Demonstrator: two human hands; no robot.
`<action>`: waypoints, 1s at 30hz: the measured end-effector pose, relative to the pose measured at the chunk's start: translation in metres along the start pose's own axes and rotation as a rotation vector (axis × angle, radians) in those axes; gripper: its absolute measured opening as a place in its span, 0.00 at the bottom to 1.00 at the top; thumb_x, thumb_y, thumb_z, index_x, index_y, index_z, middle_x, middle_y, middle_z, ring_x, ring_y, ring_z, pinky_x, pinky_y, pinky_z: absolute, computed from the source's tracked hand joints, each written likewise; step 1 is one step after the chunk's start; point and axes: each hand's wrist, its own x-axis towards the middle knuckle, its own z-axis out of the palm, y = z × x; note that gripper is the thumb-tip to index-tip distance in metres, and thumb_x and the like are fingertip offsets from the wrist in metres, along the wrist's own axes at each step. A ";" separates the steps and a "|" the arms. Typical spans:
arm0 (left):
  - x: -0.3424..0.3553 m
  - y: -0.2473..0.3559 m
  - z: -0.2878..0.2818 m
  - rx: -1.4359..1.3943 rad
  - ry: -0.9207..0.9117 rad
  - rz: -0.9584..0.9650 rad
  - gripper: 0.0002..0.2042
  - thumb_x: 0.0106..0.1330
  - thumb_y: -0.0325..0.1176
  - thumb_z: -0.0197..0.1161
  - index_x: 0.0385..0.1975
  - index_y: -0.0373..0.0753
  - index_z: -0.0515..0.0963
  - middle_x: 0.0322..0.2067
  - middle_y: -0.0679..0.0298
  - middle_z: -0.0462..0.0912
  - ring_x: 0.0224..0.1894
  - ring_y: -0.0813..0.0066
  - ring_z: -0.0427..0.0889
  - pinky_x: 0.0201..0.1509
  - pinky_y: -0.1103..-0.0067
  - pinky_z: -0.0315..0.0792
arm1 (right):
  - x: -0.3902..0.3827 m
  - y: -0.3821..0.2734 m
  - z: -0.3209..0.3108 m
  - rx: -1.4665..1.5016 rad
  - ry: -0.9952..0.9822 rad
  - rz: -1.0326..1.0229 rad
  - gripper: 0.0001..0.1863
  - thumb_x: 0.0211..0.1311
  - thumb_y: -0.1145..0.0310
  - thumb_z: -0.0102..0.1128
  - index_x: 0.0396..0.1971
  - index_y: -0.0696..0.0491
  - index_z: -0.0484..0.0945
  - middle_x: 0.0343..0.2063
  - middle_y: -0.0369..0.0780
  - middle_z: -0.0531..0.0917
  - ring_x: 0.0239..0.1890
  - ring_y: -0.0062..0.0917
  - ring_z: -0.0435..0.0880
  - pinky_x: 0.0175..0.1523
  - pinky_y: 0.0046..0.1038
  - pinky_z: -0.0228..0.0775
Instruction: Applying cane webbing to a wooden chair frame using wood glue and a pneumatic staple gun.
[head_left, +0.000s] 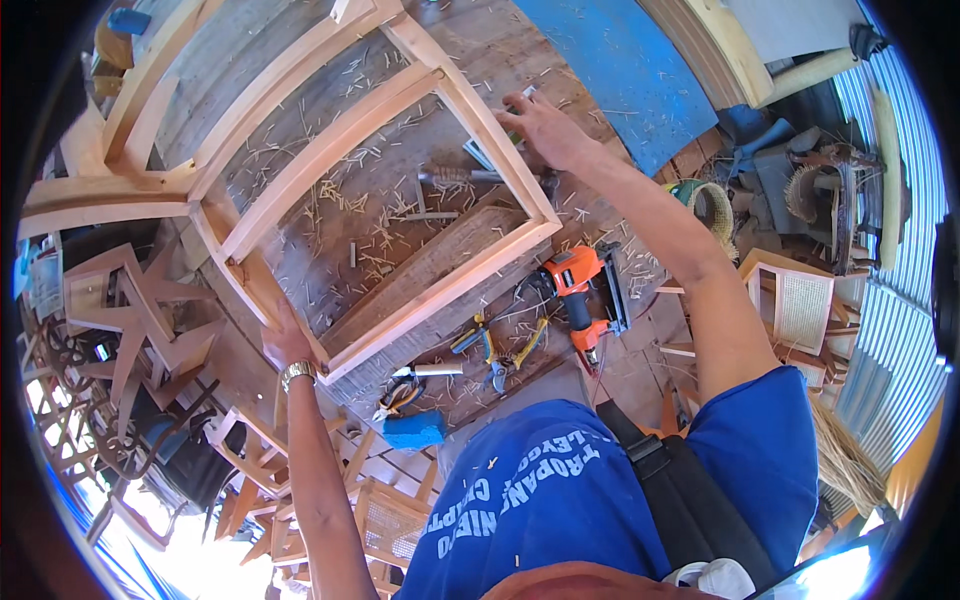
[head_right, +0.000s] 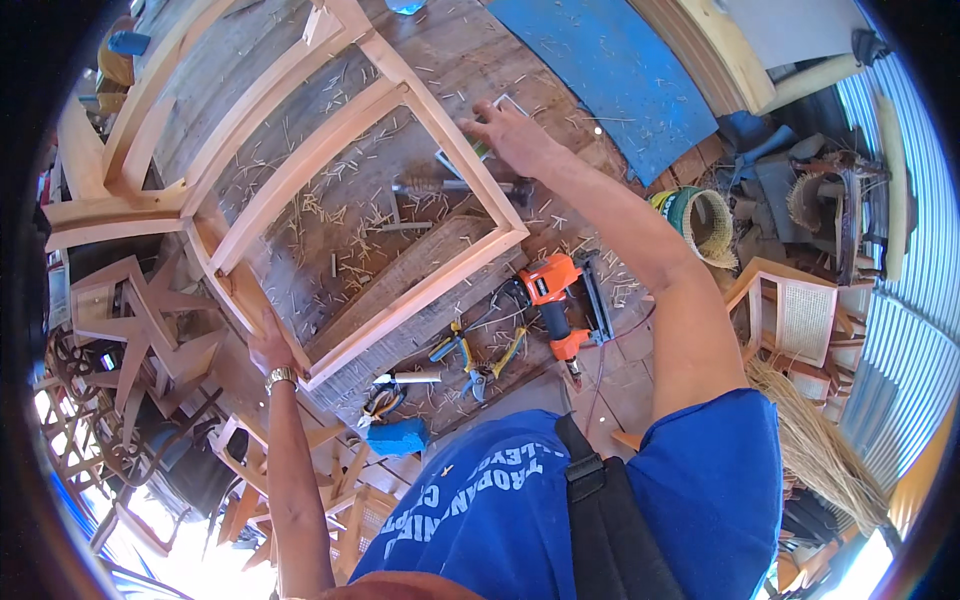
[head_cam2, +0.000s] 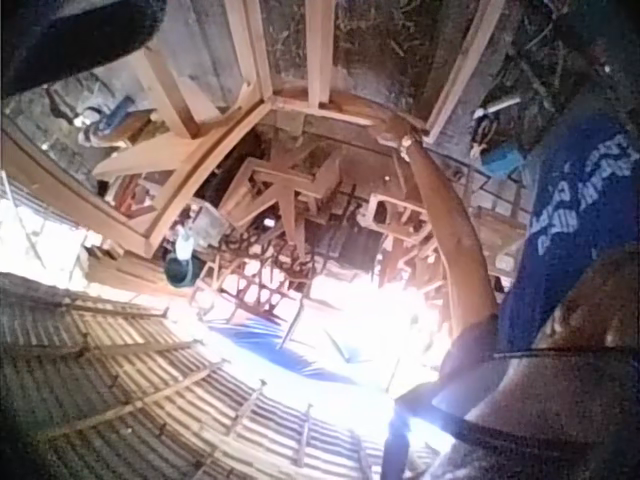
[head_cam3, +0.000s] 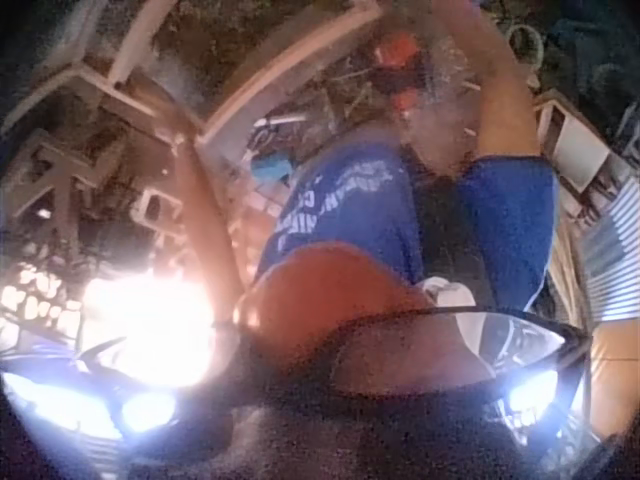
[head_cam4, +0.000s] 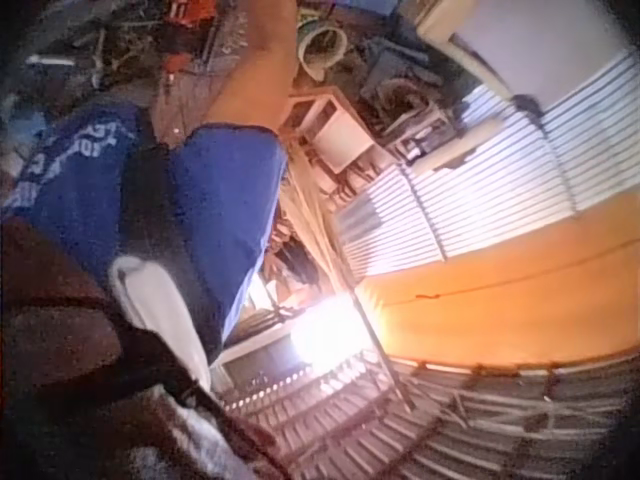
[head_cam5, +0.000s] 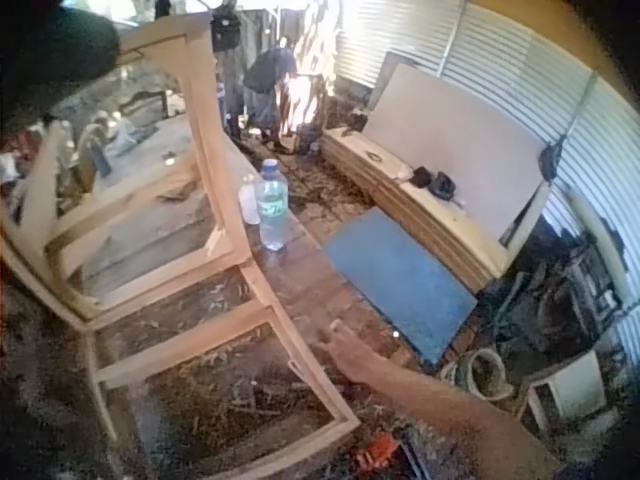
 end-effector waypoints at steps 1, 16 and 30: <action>-0.001 0.001 -0.003 -0.001 -0.017 -0.006 0.37 0.58 0.64 0.61 0.37 0.24 0.79 0.34 0.38 0.83 0.38 0.40 0.82 0.42 0.56 0.73 | 0.002 -0.002 -0.004 0.003 -0.004 -0.007 0.33 0.45 0.77 0.65 0.56 0.45 0.73 0.54 0.43 0.71 0.55 0.43 0.72 0.59 0.38 0.70; 0.007 -0.013 0.006 0.053 -0.016 -0.004 0.37 0.58 0.64 0.61 0.36 0.24 0.79 0.33 0.36 0.82 0.38 0.39 0.82 0.43 0.55 0.73 | -0.012 0.018 -0.017 0.329 0.035 0.120 0.36 0.48 0.67 0.72 0.60 0.52 0.69 0.58 0.48 0.70 0.59 0.44 0.71 0.63 0.37 0.66; 0.014 -0.029 0.016 0.077 0.007 0.014 0.36 0.58 0.65 0.61 0.31 0.25 0.80 0.30 0.37 0.82 0.36 0.38 0.81 0.41 0.54 0.72 | -0.105 -0.028 0.018 -0.171 0.168 0.081 0.13 0.46 0.63 0.65 0.33 0.51 0.79 0.59 0.39 0.69 0.67 0.39 0.59 0.70 0.47 0.48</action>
